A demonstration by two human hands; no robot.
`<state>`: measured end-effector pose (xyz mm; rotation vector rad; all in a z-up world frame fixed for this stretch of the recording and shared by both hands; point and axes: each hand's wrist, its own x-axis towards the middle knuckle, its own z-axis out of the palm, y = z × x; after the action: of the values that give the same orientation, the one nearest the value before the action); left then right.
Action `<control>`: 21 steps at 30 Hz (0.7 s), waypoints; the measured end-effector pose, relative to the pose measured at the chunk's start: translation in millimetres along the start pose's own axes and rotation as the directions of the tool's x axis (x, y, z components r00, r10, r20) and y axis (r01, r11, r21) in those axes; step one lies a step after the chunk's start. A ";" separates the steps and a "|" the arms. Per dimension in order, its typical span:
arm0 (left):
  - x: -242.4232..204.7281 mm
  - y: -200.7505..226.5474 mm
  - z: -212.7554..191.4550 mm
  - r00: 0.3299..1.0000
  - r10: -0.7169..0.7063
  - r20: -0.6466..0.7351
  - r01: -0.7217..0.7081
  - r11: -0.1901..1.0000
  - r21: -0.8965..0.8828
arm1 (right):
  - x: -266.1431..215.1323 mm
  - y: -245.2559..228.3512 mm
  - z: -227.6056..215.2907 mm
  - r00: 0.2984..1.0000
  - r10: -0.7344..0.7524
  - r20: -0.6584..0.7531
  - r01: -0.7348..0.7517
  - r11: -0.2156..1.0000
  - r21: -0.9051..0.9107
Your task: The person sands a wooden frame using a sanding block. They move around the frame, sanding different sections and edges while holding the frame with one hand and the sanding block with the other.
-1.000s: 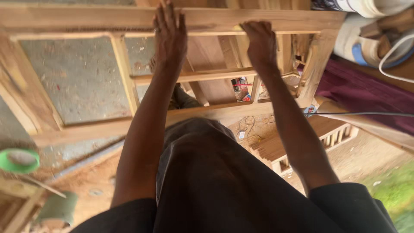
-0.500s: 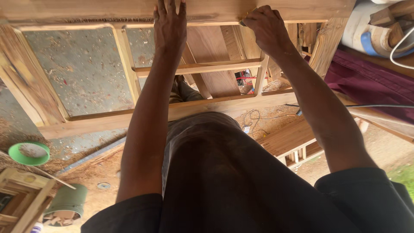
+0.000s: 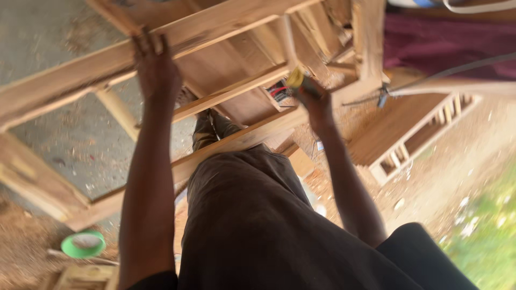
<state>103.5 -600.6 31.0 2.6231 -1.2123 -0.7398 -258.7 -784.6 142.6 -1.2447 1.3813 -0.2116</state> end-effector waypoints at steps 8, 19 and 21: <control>-5.0 2.8 -31.3 0.990 -0.011 0.141 0.004 0.999 0.049 | -81.2 49.7 -9.3 0.980 0.166 -0.113 -0.067 0.800 0.596; 19.7 56.1 -2.7 0.943 0.333 0.011 -0.332 0.939 0.090 | -70.4 47.4 -32.9 0.955 0.118 -0.273 0.091 0.758 0.646; 34.8 78.1 7.2 0.851 0.521 -0.062 -0.514 0.851 0.106 | -69.9 44.4 -35.3 0.946 0.132 -0.296 0.094 0.762 0.641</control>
<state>66.6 -677.7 38.4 2.1815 -1.8449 -0.4673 -329.8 -733.0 161.9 -0.6149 1.4179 -0.8469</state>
